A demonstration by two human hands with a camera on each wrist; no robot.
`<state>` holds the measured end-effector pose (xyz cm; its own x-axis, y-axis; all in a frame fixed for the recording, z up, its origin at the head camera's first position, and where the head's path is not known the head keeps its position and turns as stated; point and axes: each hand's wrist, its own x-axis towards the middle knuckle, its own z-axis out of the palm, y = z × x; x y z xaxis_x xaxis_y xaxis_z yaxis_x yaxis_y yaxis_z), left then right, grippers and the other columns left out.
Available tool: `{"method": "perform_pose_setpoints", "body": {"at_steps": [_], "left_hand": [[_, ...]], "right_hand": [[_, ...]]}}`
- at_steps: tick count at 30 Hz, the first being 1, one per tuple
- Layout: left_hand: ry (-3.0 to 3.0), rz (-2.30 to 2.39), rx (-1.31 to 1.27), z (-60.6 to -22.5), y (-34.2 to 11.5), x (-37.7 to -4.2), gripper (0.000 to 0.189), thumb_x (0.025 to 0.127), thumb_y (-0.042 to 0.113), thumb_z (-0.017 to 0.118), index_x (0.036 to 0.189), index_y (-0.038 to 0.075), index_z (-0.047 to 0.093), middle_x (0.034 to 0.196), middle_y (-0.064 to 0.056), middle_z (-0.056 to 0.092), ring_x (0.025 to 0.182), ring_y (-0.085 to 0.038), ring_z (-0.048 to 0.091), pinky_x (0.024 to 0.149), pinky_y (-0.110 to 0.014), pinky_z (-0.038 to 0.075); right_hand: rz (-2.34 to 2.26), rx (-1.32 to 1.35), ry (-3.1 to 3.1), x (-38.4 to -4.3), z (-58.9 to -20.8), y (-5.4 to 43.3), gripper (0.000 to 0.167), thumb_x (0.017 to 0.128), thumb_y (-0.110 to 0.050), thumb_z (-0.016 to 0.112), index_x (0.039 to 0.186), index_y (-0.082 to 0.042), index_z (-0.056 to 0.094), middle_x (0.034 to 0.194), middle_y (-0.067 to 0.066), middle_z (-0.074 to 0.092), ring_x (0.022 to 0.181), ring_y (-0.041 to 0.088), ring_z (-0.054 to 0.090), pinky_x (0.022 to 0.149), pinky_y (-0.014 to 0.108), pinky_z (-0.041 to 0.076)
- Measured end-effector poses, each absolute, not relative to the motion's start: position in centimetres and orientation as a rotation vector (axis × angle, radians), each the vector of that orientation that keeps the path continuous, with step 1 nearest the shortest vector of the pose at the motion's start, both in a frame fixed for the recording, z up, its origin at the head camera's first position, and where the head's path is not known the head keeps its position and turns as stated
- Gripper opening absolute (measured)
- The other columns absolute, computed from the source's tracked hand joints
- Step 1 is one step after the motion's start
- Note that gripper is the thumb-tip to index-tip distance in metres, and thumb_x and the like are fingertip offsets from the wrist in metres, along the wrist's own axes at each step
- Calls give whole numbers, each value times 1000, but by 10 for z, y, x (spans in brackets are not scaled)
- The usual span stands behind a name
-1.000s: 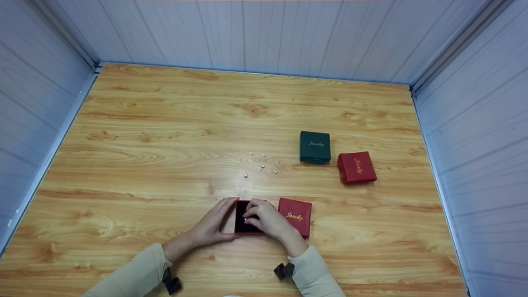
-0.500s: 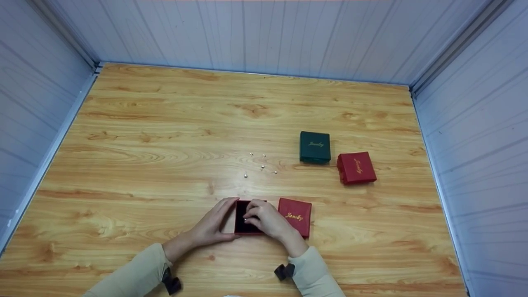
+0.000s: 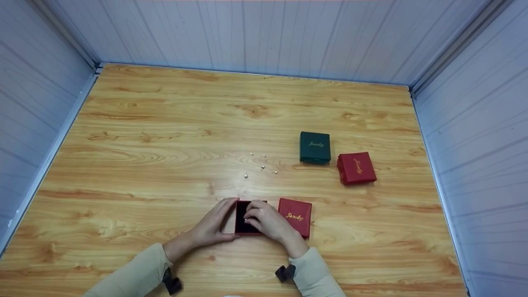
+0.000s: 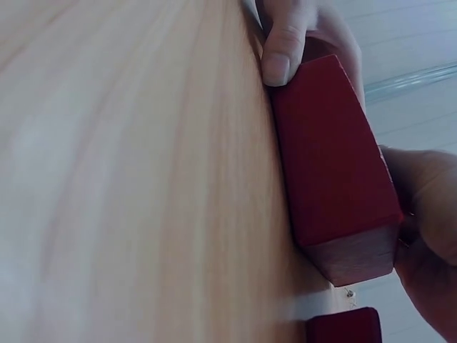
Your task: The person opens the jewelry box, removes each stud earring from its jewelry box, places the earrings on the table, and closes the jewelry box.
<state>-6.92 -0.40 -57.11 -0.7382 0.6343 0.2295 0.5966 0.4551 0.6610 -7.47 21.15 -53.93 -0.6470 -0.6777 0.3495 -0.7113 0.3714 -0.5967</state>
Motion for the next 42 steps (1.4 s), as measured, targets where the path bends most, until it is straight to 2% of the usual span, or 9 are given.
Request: {"method": "perform_pose_setpoints", "body": {"at_steps": [12, 32, 42], "left_hand": [[2642, 1183, 1133, -573, -3, -69, 93, 66, 40, 73, 134, -2, 26, 129, -12, 39, 121, -21, 34, 102, -33, 27], [2629, 1200, 1151, -573, -4, -69, 93, 67, 39, 73, 135, -2, 24, 130, -11, 37, 122, -21, 32, 102, -34, 26], [2650, 1201, 1168, -571, -4, -69, 92, 67, 40, 72, 135, -2, 25, 130, -10, 38, 122, -21, 32, 102, -33, 27]], "right_hand": [[1179, 1257, -2594, -72, -540, 212, 6, 79, -7, 65, 85, -7, 66, 89, -1, 56, 84, 10, 54, 74, 21, 46], [1307, 1209, -2500, -75, -533, 214, 9, 80, -5, 64, 88, -4, 65, 89, 0, 58, 82, 11, 56, 73, 18, 45], [1389, 1168, -2457, -80, -522, 215, 14, 73, 6, 66, 85, -2, 64, 82, 6, 60, 74, 19, 57, 61, 30, 49]]}}
